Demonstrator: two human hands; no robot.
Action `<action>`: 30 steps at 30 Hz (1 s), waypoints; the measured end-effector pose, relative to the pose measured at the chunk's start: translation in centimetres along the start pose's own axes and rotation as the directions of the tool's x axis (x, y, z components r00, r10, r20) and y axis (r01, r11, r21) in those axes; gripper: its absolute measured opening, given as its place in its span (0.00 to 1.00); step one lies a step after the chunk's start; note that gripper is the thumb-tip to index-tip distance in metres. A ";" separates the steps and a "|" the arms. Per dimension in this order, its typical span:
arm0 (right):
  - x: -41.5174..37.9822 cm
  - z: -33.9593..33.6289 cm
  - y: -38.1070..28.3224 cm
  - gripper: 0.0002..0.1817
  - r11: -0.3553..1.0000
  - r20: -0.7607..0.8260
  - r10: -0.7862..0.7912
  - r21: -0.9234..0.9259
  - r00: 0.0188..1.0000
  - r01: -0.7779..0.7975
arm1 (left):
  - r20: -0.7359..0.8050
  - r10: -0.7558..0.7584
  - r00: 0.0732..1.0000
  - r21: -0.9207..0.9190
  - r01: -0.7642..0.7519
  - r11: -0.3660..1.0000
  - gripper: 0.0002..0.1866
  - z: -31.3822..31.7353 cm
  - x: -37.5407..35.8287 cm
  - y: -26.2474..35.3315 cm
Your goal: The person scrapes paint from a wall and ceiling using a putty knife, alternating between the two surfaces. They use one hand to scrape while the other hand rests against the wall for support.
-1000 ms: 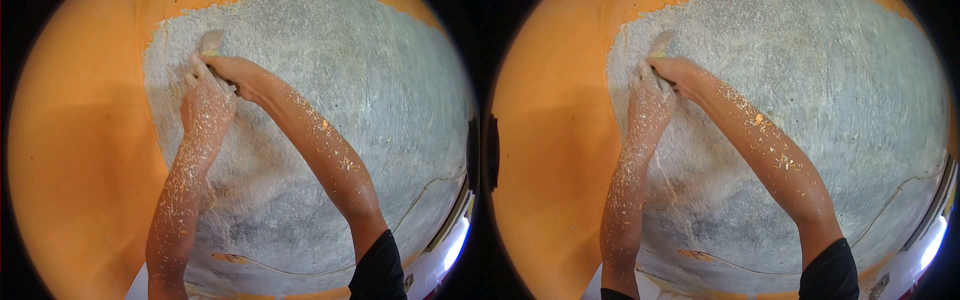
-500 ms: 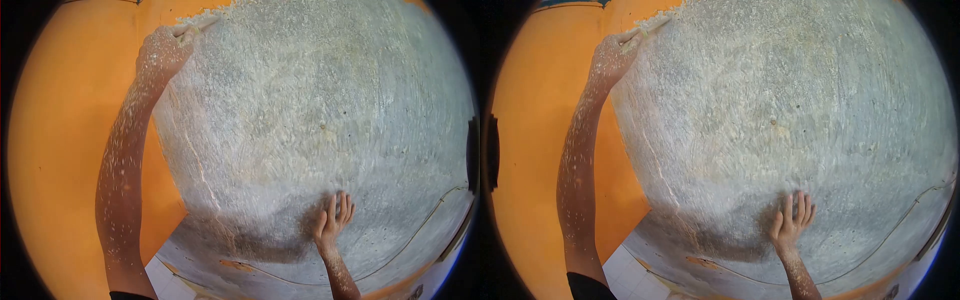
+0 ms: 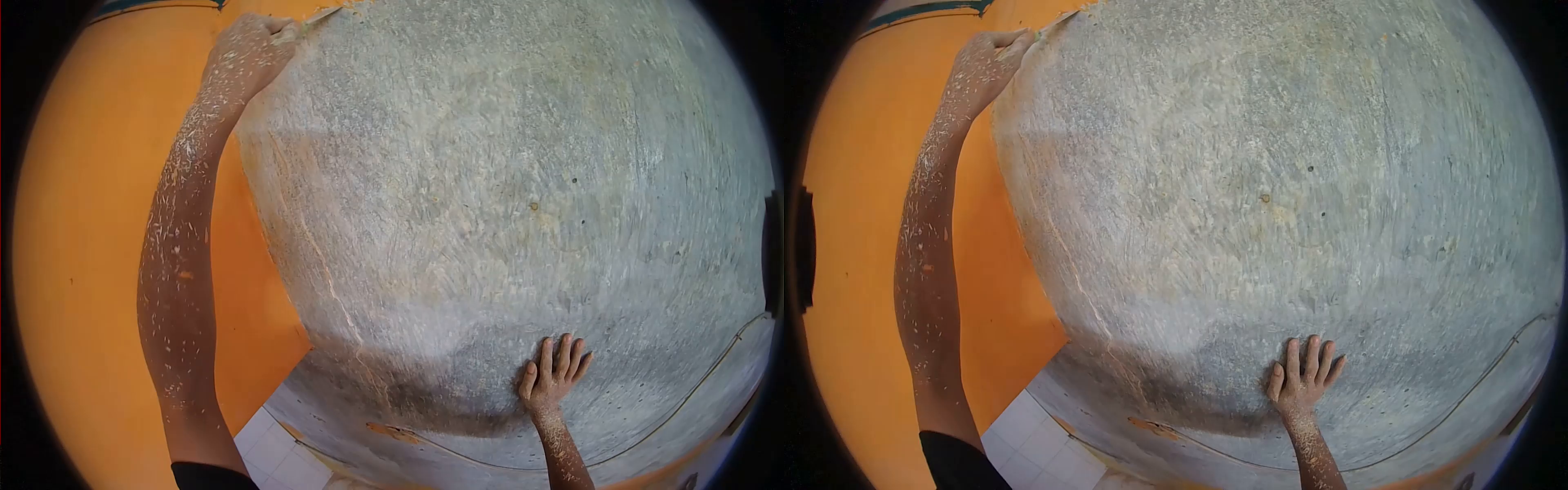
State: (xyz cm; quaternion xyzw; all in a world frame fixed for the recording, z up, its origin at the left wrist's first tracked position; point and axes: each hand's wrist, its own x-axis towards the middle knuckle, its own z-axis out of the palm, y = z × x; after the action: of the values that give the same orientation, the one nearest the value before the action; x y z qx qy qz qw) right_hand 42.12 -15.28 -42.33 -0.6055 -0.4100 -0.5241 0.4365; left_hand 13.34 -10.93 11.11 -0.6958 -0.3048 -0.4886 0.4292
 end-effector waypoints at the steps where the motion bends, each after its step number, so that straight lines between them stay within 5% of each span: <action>1: 0.0 0.1 0.2 0.26 1.000 0.003 -0.008 -0.001 1.000 0.008 | -0.063 0.002 0.998 0.011 -0.002 1.000 0.23 0.2 0.1 0.0; 7: 0.0 0.0 0.1 0.25 1.000 0.005 -0.008 0.013 1.000 0.008 | 0.026 -0.025 0.999 -0.117 0.028 0.993 0.22 -0.5 -0.3 1.2; 10: 0.3 0.1 0.0 0.25 1.000 -0.002 0.004 0.025 1.000 -0.004 | 0.053 -0.041 0.998 -0.086 0.045 0.995 0.21 -0.9 -0.9 2.5; 13: -0.1 -0.2 0.1 0.25 0.999 0.015 -0.006 0.039 1.000 0.005 | -0.094 -0.033 0.995 0.017 0.034 0.999 0.20 0.5 -0.2 3.3; 16: 0.0 0.0 0.6 0.24 0.998 0.014 -0.022 0.054 1.000 0.022 | 0.085 0.048 0.995 0.143 -0.060 0.988 0.20 -1.5 0.5 3.6; 19: -0.4 -0.4 0.3 0.23 0.999 0.026 -0.013 0.053 1.000 0.011 | -0.108 -0.002 0.994 0.099 0.013 0.995 0.20 0.7 1.0 3.4; 22: 0.0 0.0 0.8 0.23 0.997 0.006 -0.029 0.070 1.000 0.029 | 0.074 0.029 0.997 0.131 -0.038 0.991 0.20 -1.2 0.9 4.3; 25: -0.5 -0.2 0.6 0.23 0.997 0.014 -0.022 0.073 1.000 0.021 | -0.152 0.007 0.988 0.046 0.000 0.999 0.20 1.1 0.8 3.9; 30: -0.4 -0.1 0.7 0.23 0.996 0.000 -0.018 0.082 1.000 0.018 | -0.089 0.123 0.988 0.128 -0.111 0.986 0.20 -0.6 0.9 6.5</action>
State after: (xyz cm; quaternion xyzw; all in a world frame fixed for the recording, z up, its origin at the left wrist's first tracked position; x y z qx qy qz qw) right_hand 42.74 -15.63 -42.75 -0.5834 -0.4368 -0.5106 0.4563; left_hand 18.85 -14.35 10.17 -0.6603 -0.2716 -0.4760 0.5135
